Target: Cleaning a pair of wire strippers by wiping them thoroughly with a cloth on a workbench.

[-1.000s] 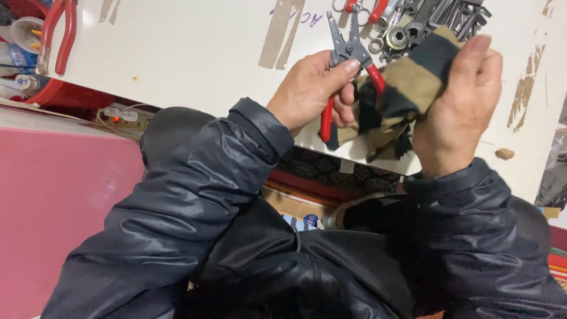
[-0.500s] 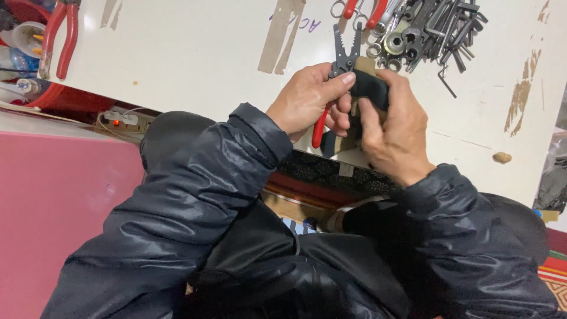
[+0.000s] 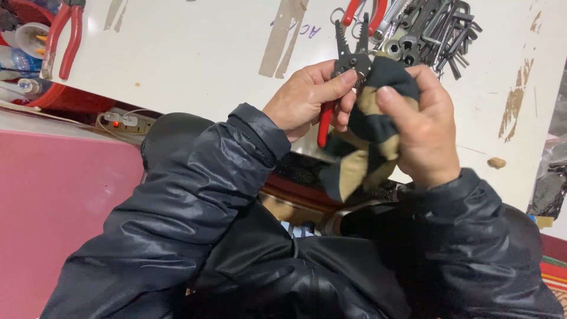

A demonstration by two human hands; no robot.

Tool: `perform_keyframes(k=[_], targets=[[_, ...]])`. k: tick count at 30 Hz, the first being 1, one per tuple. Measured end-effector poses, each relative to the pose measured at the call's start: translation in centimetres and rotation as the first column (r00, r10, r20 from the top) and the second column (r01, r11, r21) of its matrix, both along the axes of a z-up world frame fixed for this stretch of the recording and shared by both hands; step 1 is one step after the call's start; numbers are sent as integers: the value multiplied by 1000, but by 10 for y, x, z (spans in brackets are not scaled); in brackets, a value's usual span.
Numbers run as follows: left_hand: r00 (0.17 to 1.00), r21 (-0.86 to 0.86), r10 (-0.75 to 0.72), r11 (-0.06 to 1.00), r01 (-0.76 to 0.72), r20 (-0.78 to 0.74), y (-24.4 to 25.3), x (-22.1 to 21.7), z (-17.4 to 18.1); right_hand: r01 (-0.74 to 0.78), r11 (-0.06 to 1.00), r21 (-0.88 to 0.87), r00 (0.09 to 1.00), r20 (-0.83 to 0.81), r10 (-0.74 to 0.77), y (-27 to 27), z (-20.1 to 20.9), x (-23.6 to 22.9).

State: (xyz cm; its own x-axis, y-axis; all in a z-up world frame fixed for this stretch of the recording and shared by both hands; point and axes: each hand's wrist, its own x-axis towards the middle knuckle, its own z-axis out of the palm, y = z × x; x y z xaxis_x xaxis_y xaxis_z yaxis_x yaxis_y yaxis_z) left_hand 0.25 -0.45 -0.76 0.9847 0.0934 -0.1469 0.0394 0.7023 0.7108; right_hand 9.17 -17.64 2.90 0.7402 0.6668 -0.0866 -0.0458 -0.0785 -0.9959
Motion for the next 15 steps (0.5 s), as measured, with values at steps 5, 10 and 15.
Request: perform_keyframes(k=[5,10,15], targets=[[999,43,44,998,-43,-14,3,2,-5,72,969,-235,671,730,127,0,-12,-12],[982,35,168,986,-166,-86,19,3,-2,-79,989,-127,910,395,123,1,3,-15],[947,70,305,952,-300,-98,14,1,11,-3,996,-95,1000,-12,2,-5,-9,-3]])
